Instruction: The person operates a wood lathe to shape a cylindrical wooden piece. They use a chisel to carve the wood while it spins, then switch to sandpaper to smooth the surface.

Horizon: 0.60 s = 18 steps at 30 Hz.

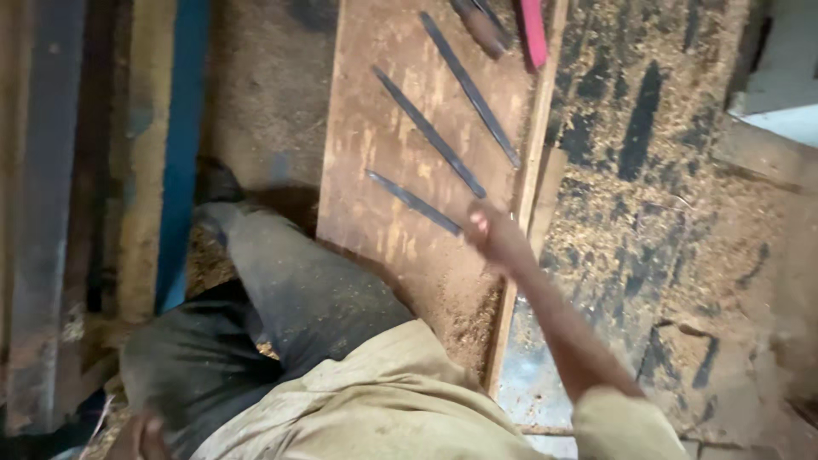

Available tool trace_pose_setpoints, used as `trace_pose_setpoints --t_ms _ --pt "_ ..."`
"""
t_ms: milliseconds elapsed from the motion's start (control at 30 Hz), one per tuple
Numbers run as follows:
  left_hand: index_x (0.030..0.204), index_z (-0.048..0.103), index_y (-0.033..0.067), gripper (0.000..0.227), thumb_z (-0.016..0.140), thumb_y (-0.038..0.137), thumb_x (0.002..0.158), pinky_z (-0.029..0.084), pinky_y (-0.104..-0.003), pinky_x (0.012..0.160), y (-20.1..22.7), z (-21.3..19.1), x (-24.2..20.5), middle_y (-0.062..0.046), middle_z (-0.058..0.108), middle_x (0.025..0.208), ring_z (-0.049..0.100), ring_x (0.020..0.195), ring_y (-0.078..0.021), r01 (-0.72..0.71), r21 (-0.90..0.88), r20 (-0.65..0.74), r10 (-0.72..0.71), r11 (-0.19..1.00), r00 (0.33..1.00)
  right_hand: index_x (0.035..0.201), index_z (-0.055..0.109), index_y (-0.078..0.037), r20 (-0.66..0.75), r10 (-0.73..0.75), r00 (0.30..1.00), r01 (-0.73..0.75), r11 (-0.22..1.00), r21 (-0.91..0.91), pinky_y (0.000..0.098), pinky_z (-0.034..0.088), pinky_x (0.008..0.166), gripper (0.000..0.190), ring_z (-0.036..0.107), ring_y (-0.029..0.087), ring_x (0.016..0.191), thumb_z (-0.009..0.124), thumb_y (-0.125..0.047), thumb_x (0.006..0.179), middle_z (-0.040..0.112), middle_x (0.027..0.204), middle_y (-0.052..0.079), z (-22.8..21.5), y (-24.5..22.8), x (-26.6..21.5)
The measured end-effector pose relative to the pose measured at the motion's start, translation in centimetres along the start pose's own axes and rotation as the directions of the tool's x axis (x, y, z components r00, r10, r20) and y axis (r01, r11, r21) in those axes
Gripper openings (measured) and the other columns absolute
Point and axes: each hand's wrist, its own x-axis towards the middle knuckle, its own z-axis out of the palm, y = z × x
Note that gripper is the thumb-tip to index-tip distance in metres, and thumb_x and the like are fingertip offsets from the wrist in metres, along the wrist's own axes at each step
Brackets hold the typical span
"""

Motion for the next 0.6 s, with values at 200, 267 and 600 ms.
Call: trace_pose_setpoints --t_ms 200,267,600 --pt "0.120 0.073 0.0058 0.021 0.068 0.016 0.102 0.059 -0.042 0.091 1.6 2.8 3.0 -0.017 0.073 0.118 0.073 0.105 -0.0322 -0.055 -0.092 -0.061 0.049 0.994 0.997 0.117 0.067 -0.011 -0.254 -0.190 0.948 0.199 0.980 0.009 0.0503 0.052 0.081 0.027 0.066 0.040 0.094 0.065 -0.017 0.091 0.068 0.103 0.016 4.8 0.2 -4.1" --pt "0.114 0.074 0.0101 0.018 0.069 0.019 0.099 0.059 -0.042 0.087 4.3 2.8 5.1 -0.014 0.075 0.117 0.075 0.100 -0.0315 -0.051 -0.142 -0.073 0.041 0.988 0.996 0.107 0.068 -0.009 -0.132 -0.133 0.982 0.145 0.986 0.085 0.0457 0.052 0.070 0.015 0.064 0.035 0.078 0.064 -0.021 0.099 0.065 0.086 0.015 4.9 -0.3 -3.1" --pt "0.124 0.068 -0.0012 0.036 0.063 0.026 0.101 0.059 -0.030 0.086 14.1 3.0 9.7 -0.008 0.076 0.112 0.070 0.101 -0.0142 0.362 -0.920 0.287 -0.369 0.153 0.884 0.116 0.064 -0.003 0.519 -0.537 0.665 -0.341 0.399 0.851 0.0285 0.051 0.059 0.020 0.063 0.014 0.068 0.059 -0.015 0.102 0.068 0.087 0.007 3.6 -24.7 -4.1"
